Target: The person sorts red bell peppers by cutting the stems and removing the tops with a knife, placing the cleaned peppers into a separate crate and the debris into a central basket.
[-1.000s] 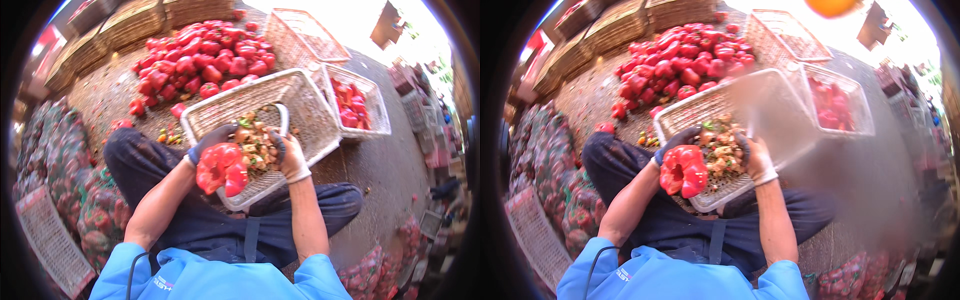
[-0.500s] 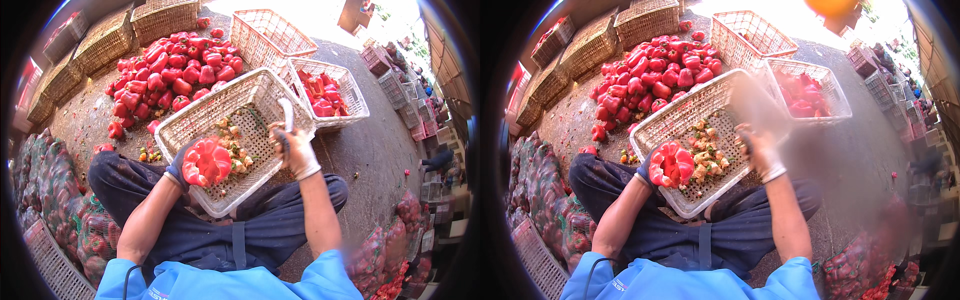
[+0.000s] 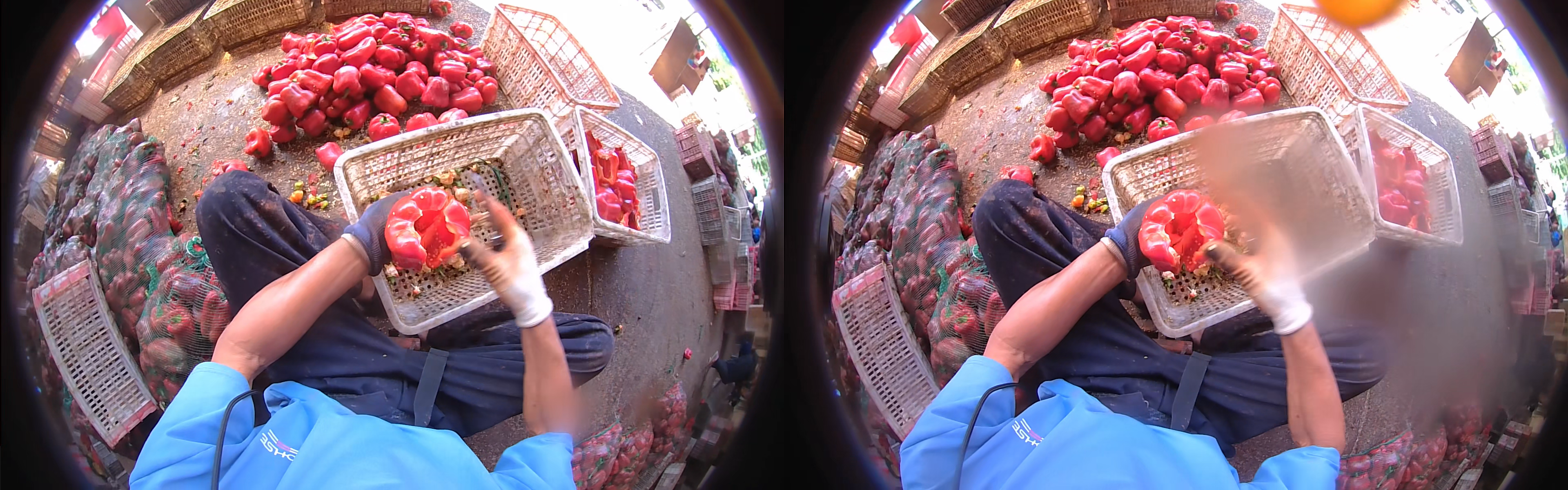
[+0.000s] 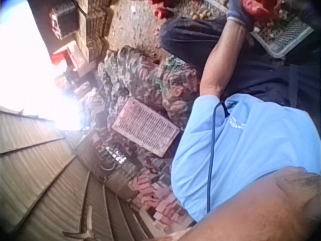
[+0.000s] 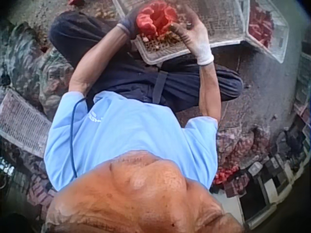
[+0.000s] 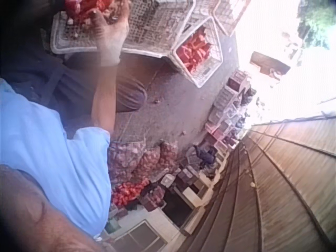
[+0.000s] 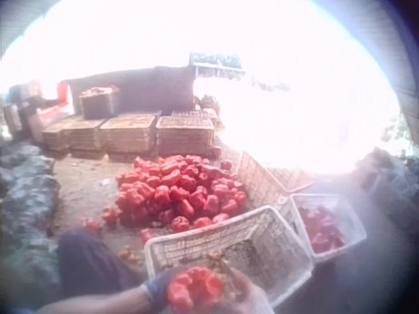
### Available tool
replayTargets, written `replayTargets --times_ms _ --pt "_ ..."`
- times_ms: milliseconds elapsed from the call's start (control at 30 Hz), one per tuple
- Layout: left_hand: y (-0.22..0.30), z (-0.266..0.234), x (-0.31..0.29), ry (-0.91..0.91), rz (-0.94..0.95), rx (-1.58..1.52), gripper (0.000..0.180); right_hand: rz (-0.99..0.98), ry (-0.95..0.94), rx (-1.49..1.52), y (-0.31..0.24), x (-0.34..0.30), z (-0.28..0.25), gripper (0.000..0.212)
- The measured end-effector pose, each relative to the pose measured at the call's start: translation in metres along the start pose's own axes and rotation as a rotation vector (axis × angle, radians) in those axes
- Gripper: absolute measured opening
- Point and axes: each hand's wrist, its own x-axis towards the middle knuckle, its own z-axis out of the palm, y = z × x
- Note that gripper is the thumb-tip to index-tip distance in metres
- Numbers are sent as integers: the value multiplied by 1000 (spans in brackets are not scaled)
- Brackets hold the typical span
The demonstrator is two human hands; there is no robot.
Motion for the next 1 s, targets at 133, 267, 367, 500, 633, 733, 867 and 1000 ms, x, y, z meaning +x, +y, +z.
replayTargets --times_ms 133,267,367,500,633,733,867,1000 --pt "-5 -10 -1 54 4 -11 45 210 -12 204 -6 -13 50 75" --pt "12 10 6 32 -18 -22 52 239 139 432 0 -3 56 43" --pt "38 49 8 261 -160 -460 52 278 293 489 9 4 55 28" --pt "56 84 -3 341 -272 -138 53 280 360 392 8 1 54 29" --pt "16 55 1 337 -329 -325 50 238 248 310 4 -3 49 32" --pt "13 47 -4 299 -323 -230 45 134 146 143 -2 -5 31 32" --pt "34 50 -10 277 -361 -70 33 262 -47 181 -35 -1 -6 25" --pt "51 77 -15 229 -525 -23 33 426 -244 363 -19 6 -49 22"
